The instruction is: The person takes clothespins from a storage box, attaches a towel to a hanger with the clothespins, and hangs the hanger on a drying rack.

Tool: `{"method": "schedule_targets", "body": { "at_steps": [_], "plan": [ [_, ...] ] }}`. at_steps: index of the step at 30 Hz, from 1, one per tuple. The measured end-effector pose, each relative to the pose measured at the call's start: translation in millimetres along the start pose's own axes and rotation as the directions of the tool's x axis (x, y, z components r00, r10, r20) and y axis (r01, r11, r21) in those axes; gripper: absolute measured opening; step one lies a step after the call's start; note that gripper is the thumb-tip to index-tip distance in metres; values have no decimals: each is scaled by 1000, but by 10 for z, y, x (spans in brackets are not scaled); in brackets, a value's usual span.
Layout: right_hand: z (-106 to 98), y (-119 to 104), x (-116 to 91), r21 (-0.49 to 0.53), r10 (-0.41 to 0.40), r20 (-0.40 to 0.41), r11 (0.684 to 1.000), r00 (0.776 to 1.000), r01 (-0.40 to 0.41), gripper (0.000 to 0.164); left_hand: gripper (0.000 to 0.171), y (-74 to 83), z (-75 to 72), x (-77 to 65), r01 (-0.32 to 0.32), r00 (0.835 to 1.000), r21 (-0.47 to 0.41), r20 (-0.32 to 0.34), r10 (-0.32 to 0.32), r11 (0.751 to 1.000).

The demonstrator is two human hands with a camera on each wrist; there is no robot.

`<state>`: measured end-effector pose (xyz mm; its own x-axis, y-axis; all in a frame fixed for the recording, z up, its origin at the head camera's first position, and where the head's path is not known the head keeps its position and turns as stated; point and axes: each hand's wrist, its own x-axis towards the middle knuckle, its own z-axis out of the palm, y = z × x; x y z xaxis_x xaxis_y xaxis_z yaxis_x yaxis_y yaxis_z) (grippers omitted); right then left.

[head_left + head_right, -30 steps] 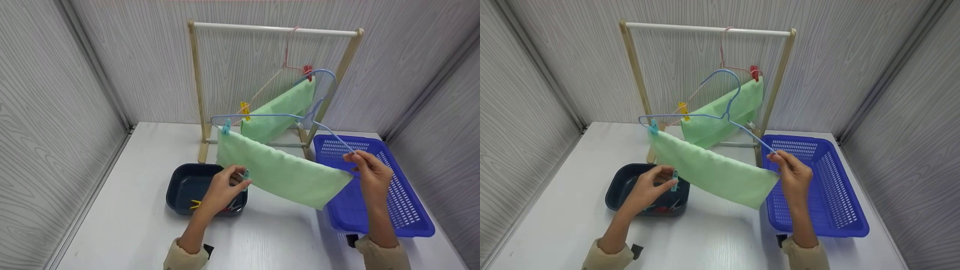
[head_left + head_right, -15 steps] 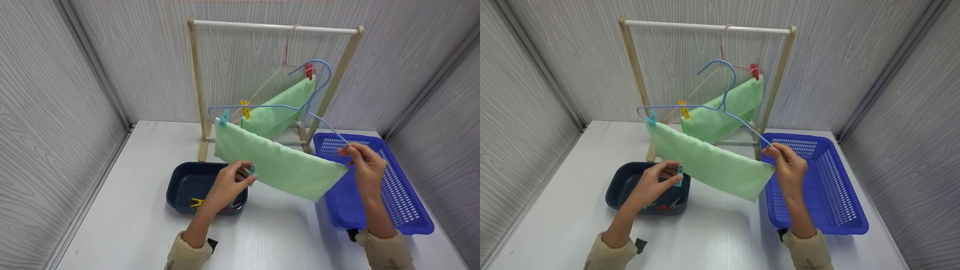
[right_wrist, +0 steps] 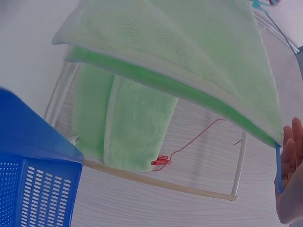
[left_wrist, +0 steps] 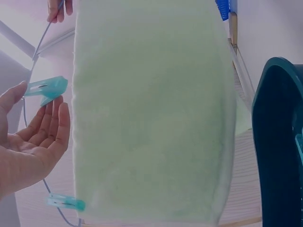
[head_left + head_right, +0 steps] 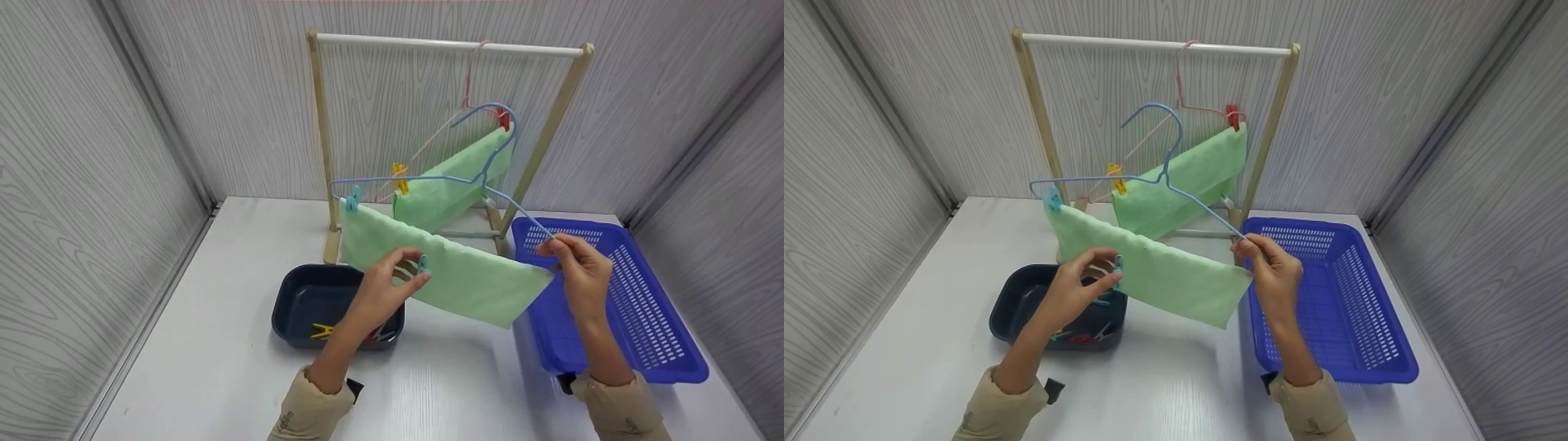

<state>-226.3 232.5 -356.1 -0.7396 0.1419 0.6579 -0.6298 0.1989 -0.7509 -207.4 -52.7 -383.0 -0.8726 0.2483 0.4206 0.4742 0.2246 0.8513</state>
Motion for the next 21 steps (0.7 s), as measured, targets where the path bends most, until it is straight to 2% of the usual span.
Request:
{"method": "schedule_targets", "body": {
  "at_steps": [7, 12, 21],
  "plan": [
    [30, -6, 8, 2, -18, 18, 1000, 1000, 18, 11, 36, 89, 59, 99, -109, 993, -46, -51, 106, 993],
    [56, -17, 10, 14, -30, 27, 999, 999, 30, 11, 34, 128, 104, 160, -125, 991, -82, -64, 120, 989],
    [26, 174, 2, 31, -18, 23, 999, 1000, 18, 12, 33, 163, 199, 241, -142, 989, -98, -60, 137, 985]
  ]
}}
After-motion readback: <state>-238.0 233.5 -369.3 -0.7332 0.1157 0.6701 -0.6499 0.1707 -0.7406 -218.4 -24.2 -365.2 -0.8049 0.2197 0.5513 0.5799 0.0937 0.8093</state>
